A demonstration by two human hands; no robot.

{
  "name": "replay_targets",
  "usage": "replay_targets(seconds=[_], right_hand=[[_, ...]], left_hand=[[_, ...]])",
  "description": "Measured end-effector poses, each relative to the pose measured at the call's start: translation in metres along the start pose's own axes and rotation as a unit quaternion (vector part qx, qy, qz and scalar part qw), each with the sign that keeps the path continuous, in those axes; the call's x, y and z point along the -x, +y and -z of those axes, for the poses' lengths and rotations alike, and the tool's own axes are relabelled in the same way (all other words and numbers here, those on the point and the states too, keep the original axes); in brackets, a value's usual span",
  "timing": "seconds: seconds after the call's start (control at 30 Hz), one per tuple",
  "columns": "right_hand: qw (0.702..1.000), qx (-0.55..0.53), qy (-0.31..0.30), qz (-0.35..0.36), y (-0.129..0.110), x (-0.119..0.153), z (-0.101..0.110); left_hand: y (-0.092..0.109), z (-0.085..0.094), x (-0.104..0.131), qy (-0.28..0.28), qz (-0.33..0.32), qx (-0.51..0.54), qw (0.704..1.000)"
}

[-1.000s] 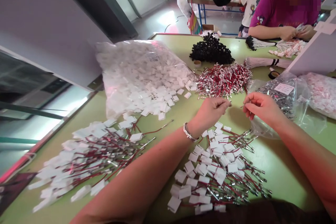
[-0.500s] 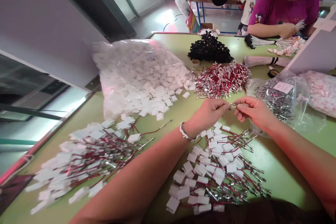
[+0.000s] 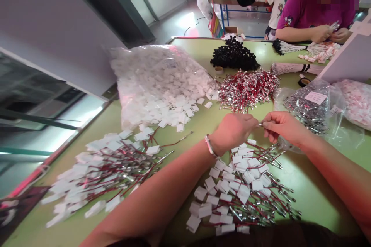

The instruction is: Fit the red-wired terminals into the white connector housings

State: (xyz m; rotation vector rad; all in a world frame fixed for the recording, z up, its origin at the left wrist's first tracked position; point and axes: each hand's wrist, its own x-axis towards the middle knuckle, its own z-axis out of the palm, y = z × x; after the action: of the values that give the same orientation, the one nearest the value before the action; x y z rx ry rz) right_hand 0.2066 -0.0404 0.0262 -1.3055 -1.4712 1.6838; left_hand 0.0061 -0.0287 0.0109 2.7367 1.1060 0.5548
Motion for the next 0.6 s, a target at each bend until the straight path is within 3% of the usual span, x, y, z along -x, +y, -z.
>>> replay_targets(seconds=[0.1,0.2,0.37,0.53,0.6], right_hand=[[0.999,0.018,-0.032,-0.026,0.003,-0.001,0.003],[0.994,0.103,-0.047,0.007,0.002,-0.005,0.004],[0.936,0.334,-0.013,0.111,-0.007,-0.005,0.01],[0.924,0.358,0.043,0.122,-0.011,-0.005,0.027],[0.894,0.424,0.032,0.138,-0.011,-0.006,0.025]], left_hand=[[0.006,0.002,-0.001,-0.036,-0.053,-0.106,0.992],[0.011,0.001,-0.005,-0.06,-0.039,-0.121,0.99],[0.004,0.008,-0.007,-0.038,0.007,-0.048,0.998],[-0.015,0.02,-0.005,0.011,0.052,0.107,0.993],[-0.014,0.016,-0.006,0.018,0.058,0.144,0.988]])
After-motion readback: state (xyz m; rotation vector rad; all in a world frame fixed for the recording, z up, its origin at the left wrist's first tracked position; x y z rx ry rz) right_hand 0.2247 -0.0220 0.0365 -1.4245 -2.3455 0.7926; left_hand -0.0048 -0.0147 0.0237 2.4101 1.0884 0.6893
